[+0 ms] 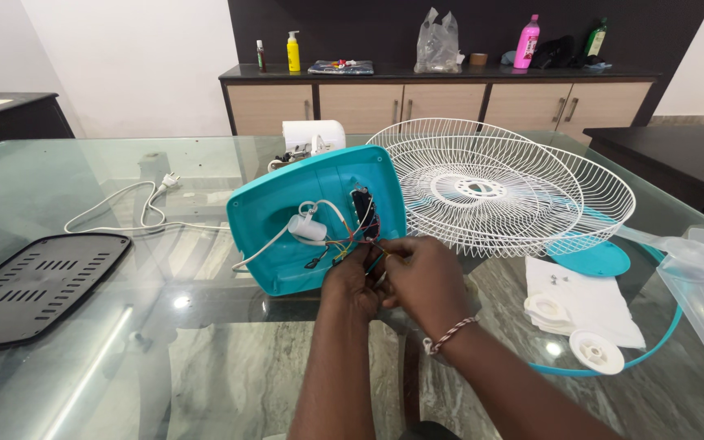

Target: The person uses a screwdriver to tighten screws on the motor housing of a disassembled fan, then opens the fan's control box to adjust internal wiring, and finally reattaches the back cover.

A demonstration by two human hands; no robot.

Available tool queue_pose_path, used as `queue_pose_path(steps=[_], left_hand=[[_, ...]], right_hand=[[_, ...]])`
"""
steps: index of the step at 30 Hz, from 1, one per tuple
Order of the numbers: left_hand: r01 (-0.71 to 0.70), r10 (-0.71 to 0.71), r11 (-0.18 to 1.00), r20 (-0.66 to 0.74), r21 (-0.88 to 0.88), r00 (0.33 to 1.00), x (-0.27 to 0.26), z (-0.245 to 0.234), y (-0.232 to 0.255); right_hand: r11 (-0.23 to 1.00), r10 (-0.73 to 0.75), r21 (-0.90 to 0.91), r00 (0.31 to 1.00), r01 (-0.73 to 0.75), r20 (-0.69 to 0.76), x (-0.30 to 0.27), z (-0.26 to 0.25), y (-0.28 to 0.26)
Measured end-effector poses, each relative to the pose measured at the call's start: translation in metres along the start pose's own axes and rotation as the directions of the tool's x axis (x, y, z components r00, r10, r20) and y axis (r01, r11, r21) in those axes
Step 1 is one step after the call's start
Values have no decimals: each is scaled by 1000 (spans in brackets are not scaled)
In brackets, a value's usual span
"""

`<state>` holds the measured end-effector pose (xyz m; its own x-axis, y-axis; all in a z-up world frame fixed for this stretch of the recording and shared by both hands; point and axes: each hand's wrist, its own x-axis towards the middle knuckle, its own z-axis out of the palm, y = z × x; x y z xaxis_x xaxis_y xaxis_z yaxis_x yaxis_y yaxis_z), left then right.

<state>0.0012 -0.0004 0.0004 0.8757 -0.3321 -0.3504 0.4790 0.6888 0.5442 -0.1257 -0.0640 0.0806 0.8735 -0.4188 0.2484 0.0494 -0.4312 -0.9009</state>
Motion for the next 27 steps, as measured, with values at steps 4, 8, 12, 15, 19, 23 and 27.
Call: queue_pose_path(steps=[4,8,12,15,19,23,27], left_hand=[[33,-33,999,-26,-6,999,-3,1,1],[-4,4,1000,11,-5,1000,-10,2,2],[-10,9,999,25,33,1000,-16,3,4],[-13,12,1000,31,25,999,-17,3,5],[12,-12,1000,23,0,1000,-17,5,6],[3,-3,1000,13,15,1000,-18,4,5],[2,-3,1000,16,29,1000,-18,6,5]], right_hand=[[981,-107,-165,994,100,-31,-3,1,-5],[982,100,151,992,-111,76,16,-7,2],[968,113,217,991,-127,76,25,-11,8],[980,101,166,992,-113,81,24,-10,6],[980,120,152,990,-130,70,19,-12,2],[985,98,136,992,-108,79,15,-11,5],[982,91,157,993,-103,78,16,-8,9]])
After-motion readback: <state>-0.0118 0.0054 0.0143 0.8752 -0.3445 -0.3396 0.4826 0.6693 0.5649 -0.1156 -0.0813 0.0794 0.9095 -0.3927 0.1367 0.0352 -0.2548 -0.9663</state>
